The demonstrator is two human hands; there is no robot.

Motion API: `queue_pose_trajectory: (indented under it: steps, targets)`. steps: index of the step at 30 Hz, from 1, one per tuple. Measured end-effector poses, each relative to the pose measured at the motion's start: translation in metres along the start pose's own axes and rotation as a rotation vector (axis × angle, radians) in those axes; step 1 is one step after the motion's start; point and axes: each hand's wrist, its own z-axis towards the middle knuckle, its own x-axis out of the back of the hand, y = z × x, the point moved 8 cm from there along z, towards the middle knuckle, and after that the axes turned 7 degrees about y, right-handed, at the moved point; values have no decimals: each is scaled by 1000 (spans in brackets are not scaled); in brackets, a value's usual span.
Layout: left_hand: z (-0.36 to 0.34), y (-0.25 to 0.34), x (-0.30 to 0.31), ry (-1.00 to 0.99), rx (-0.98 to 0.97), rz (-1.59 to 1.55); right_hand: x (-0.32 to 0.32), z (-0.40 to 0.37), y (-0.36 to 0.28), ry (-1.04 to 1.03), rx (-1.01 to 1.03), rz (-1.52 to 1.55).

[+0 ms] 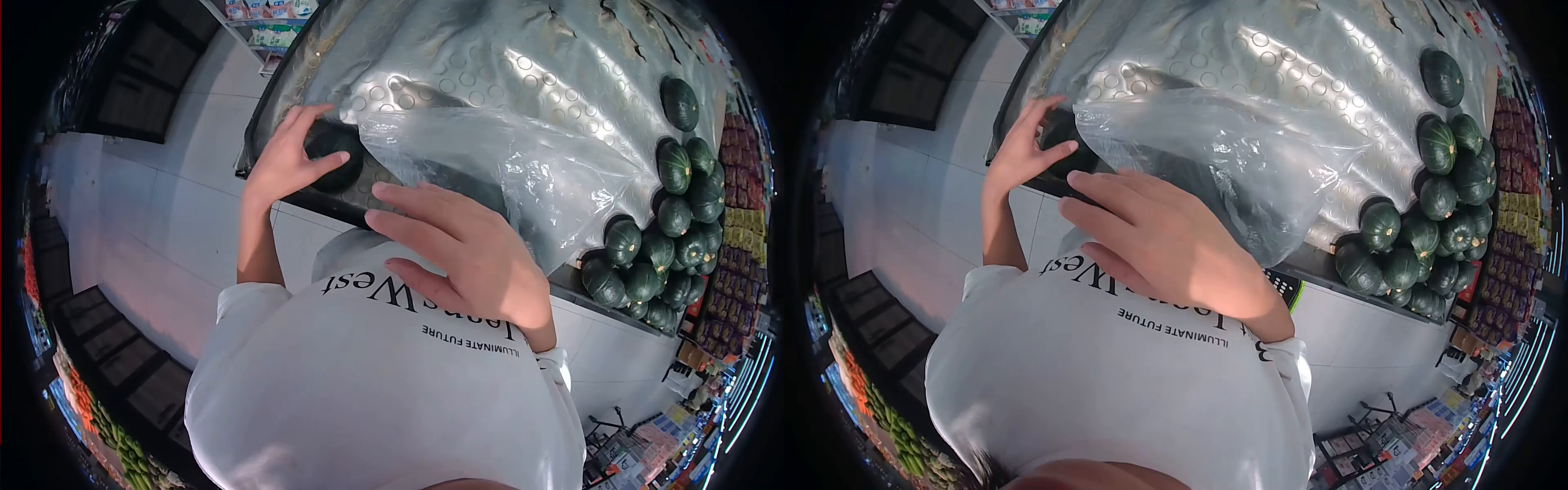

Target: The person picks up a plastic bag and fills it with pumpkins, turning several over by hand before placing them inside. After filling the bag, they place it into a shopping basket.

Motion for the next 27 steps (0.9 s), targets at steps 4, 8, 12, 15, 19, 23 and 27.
queue_pose_trajectory:
  steps: [4, 8, 12, 15, 19, 23, 27]
  targets:
    - [-23, -19, -38, -145, 153, 328, -11, 1, 20, -18, -195, 24]
    - [-25, -13, -41, -44, 167, 309, -13, 2, 28, 21, -249, 77]
    - [-24, 10, -15, 132, 277, 29, 2, 3, 37, 197, -152, 134]
    - [-14, 26, -6, 219, 293, -832, 11, 8, 38, 293, -77, 144]
    - [6, 101, -22, -347, 289, -1848, 21, 12, 32, 367, -31, 111]
    - [27, 134, -59, -196, 731, -1798, 44, 9, 25, 463, 74, -107]
    - [44, 170, -78, -200, 562, -1627, 80, -11, 42, 648, -153, -97]
